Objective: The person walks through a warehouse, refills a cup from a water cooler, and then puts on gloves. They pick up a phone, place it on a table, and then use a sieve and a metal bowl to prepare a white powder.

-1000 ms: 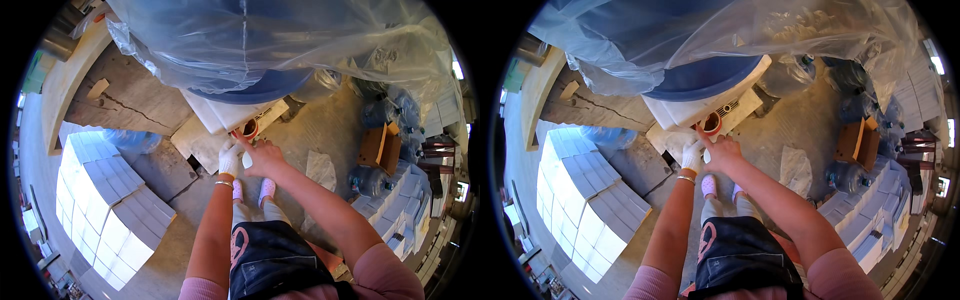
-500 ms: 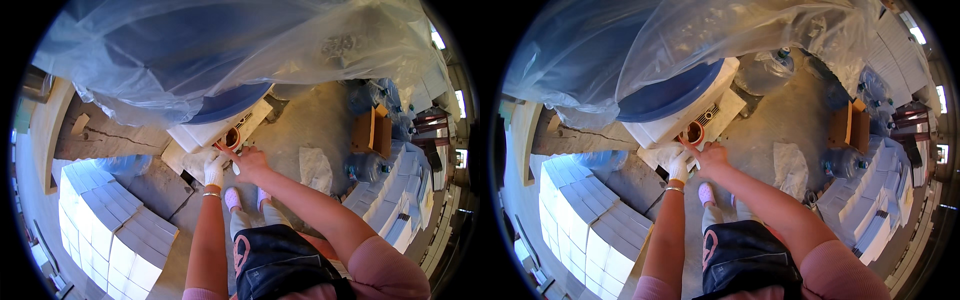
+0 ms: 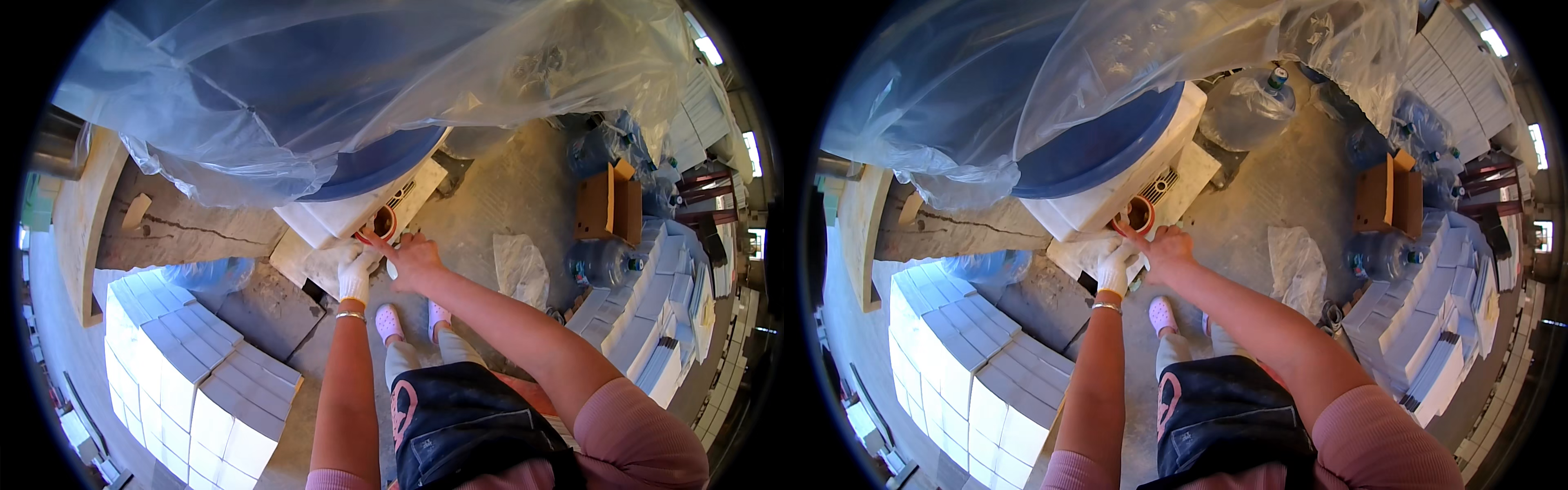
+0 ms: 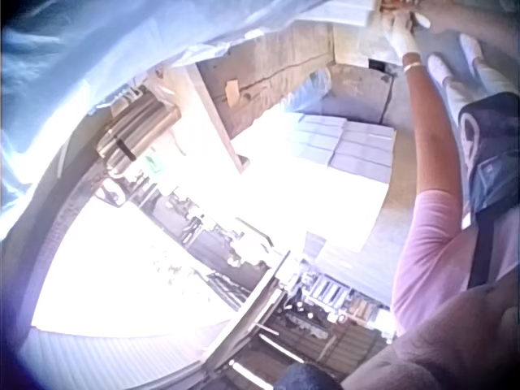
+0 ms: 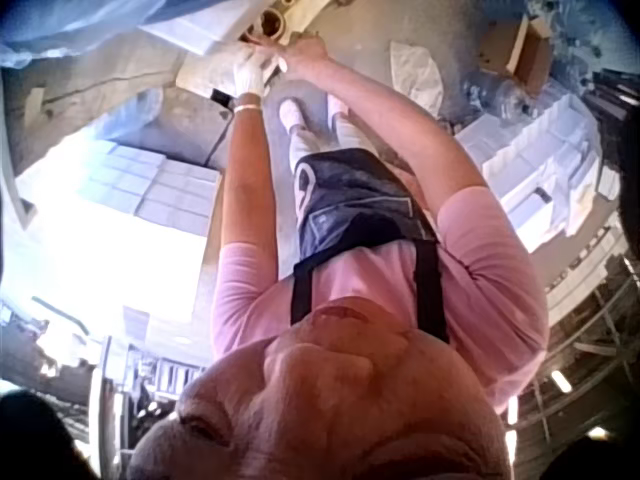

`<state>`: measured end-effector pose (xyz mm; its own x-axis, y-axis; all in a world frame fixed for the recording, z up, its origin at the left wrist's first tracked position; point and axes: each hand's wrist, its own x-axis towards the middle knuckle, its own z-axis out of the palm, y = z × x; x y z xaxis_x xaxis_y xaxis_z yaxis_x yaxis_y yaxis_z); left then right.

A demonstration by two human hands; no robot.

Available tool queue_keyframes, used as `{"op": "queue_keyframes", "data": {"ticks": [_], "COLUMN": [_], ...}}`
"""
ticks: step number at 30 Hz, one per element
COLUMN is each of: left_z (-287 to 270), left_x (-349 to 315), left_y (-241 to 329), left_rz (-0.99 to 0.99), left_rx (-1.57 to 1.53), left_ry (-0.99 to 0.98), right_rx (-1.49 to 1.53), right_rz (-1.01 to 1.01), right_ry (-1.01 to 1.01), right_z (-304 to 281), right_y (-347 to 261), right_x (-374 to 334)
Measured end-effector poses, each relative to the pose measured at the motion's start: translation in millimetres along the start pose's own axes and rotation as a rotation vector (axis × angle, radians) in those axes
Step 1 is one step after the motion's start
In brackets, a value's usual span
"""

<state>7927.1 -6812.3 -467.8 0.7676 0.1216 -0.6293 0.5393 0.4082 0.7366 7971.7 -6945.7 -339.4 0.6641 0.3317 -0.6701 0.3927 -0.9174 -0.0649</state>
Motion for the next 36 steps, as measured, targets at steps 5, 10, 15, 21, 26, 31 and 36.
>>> {"op": "queue_keyframes", "data": {"ticks": [5,10,15,21,26,31,36], "left_z": [-1,-1,0,2,0,-3,5], "left_x": [4,2,0,-2,-2,2,-5], "left_y": [-10,-3,-1,2,1,-2,5], "left_rz": [0.046,0.014,0.023,0.011,-0.017,-0.017,0.016], "left_rx": [-0.109,-0.048,0.01,-0.028,-0.019,0.009,-0.039], "left_ry": [0.037,0.027,0.043,0.031,0.021,0.004,0.031], "right_rx": [0.011,0.012,0.014,0.02,0.01,0.021,0.048], "right_rz": [0.018,0.021,0.026,0.03,0.02,0.009,-0.011], "right_ry": [-0.081,-0.067,-0.074,-0.077,-0.063,-0.045,-0.021], "right_z": [-6,-5,-5,-7,-5,-1,0], "right_y": [-3,-2,-2,-3,-1,1,3], "right_x": [-2,-1,0,1,1,5,5]}}
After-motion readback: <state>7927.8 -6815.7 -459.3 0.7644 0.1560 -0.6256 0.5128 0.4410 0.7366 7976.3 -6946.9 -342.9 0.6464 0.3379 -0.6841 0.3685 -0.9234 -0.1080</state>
